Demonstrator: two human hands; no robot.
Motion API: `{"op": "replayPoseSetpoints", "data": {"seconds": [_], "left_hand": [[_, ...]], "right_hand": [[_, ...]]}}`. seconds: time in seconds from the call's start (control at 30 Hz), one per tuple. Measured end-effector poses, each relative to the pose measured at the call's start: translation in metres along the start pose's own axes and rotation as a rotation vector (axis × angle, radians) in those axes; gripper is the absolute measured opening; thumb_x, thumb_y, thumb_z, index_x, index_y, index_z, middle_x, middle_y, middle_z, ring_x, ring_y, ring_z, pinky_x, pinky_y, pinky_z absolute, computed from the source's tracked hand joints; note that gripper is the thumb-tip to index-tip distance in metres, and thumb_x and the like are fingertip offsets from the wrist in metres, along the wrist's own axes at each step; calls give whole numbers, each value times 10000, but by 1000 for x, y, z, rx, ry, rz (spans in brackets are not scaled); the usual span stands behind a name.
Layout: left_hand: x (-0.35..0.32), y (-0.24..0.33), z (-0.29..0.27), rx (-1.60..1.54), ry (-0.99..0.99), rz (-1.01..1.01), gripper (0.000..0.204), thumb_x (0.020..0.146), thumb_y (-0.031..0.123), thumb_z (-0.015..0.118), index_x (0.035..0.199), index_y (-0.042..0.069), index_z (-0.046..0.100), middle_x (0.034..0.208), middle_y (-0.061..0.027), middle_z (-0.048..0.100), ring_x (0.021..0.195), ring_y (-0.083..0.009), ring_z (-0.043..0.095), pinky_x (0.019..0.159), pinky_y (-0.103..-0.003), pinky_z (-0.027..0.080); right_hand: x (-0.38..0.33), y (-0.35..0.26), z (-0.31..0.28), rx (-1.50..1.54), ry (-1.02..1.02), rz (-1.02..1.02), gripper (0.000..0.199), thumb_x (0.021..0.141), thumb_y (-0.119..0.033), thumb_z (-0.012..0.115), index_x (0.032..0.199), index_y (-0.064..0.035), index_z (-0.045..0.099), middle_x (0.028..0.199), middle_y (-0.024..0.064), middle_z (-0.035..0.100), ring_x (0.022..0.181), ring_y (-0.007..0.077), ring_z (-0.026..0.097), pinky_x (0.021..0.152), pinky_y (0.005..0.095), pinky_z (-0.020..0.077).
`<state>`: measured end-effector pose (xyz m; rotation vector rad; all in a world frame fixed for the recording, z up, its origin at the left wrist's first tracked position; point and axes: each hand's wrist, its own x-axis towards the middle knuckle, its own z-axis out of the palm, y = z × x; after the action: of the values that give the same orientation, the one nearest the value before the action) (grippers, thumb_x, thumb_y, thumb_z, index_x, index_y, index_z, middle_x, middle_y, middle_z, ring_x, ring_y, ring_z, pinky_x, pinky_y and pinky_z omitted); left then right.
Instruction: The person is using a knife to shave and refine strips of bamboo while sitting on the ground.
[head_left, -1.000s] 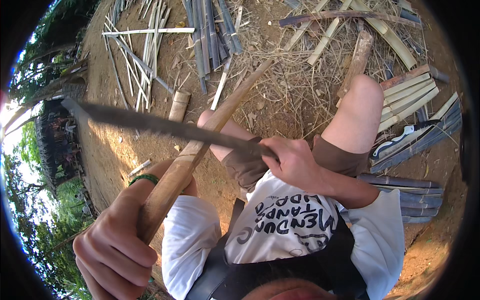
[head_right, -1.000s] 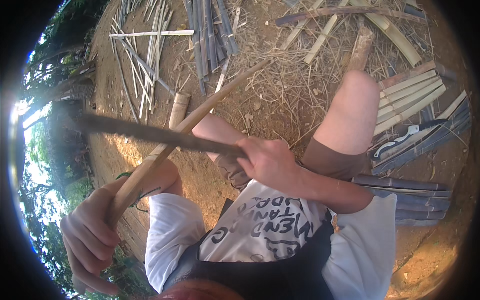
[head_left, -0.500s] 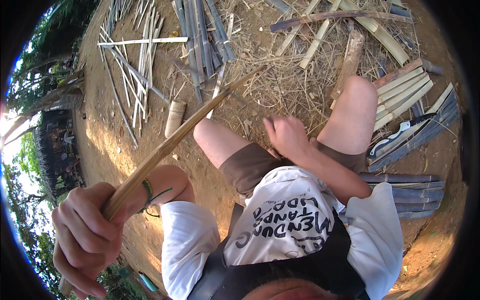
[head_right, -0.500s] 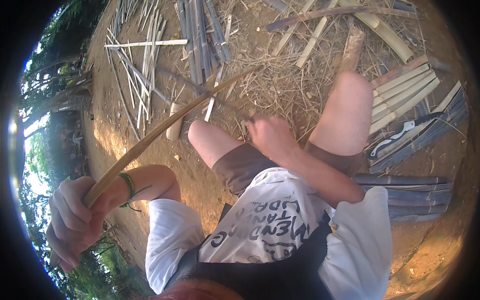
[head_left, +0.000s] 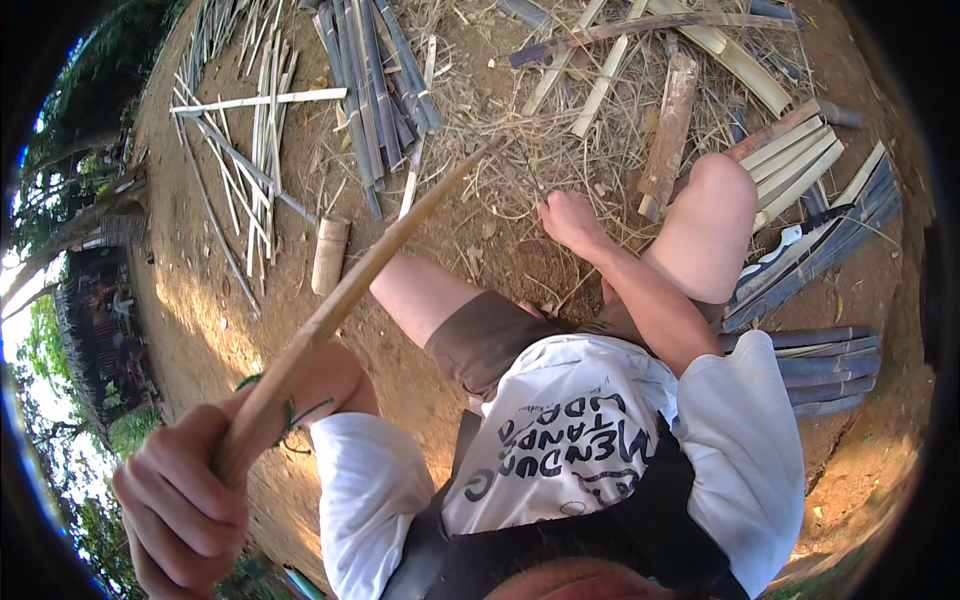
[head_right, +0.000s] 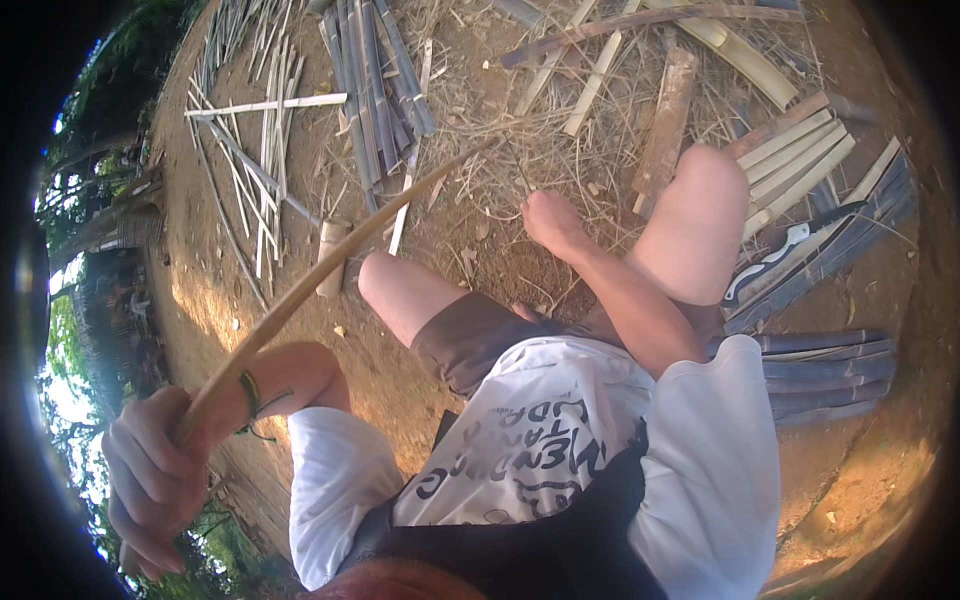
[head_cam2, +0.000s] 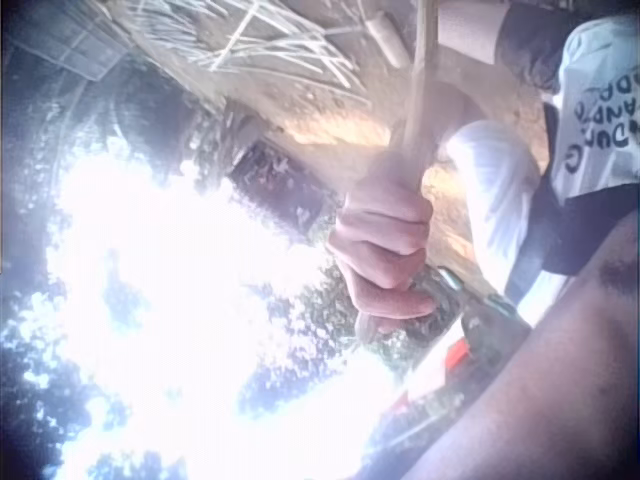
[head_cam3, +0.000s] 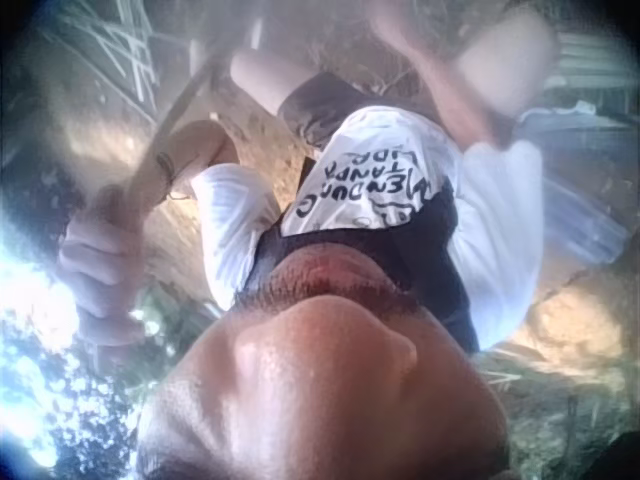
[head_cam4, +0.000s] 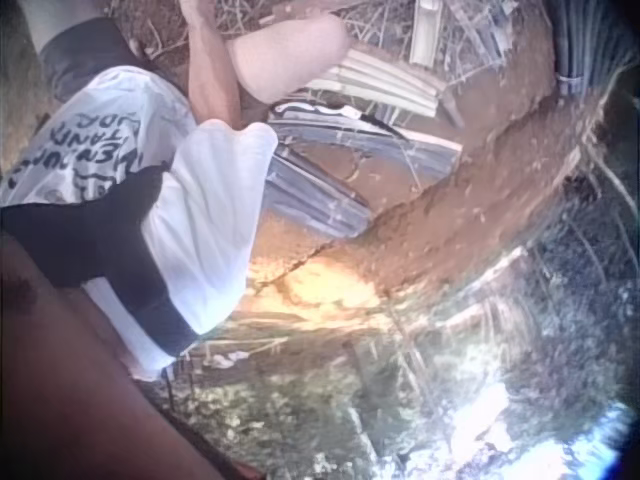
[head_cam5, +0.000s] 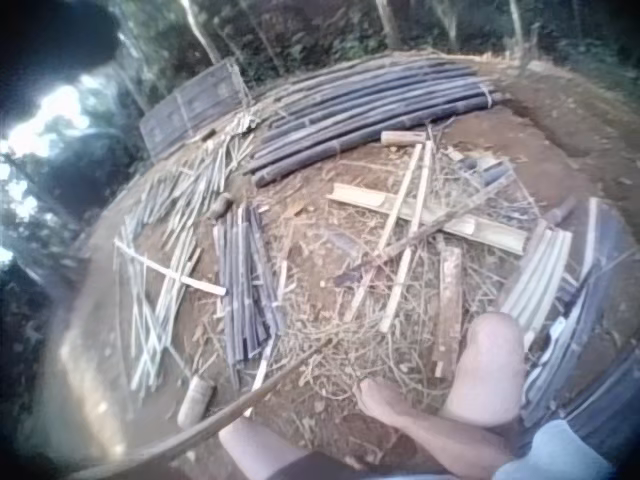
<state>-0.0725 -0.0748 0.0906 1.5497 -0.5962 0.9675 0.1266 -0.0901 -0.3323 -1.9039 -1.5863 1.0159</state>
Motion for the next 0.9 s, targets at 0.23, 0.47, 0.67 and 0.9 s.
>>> {"op": "replayPoseSetpoints", "data": {"seconds": [0.23, 0.47, 0.67, 0.9], "left_hand": [[-6, 8, -16, 64, 157, 76, 228, 926, 330, 687, 786, 161, 748, 485, 132, 427, 416, 26, 372, 451, -138, 261], [2, 12, -29, -5, 168, 86, 168, 887, 283, 716, 760, 179, 746, 486, 130, 436, 425, 33, 388, 448, -124, 263], [6, 33, -55, 120, 261, -24, 314, 871, 303, 664, 581, 221, 577, 465, 132, 439, 406, 39, 407, 431, -99, 302], [18, 30, -79, 104, 193, 49, 359, 798, 88, 639, 517, 208, 449, 483, 116, 458, 399, 18, 422, 403, -123, 323]], "right_hand": [[-36, -73, -23, 183, 177, -319, 404, 987, -263, 585, 730, 36, 672, 559, 189, 620, 492, 341, 627, 497, 440, 503], [24, 36, 26, -46, 15, 27, 388, 984, -253, 572, 748, 36, 676, 599, 202, 634, 525, 367, 632, 534, 446, 521], [-1, -46, 8, 185, 111, -138, 416, 985, -269, 564, 724, 33, 681, 552, 187, 613, 544, 363, 647, 551, 469, 527], [55, 70, 58, 14, -45, 130, 379, 1005, -247, 552, 866, 68, 711, 594, 192, 649, 486, 329, 637, 501, 428, 530]]}}
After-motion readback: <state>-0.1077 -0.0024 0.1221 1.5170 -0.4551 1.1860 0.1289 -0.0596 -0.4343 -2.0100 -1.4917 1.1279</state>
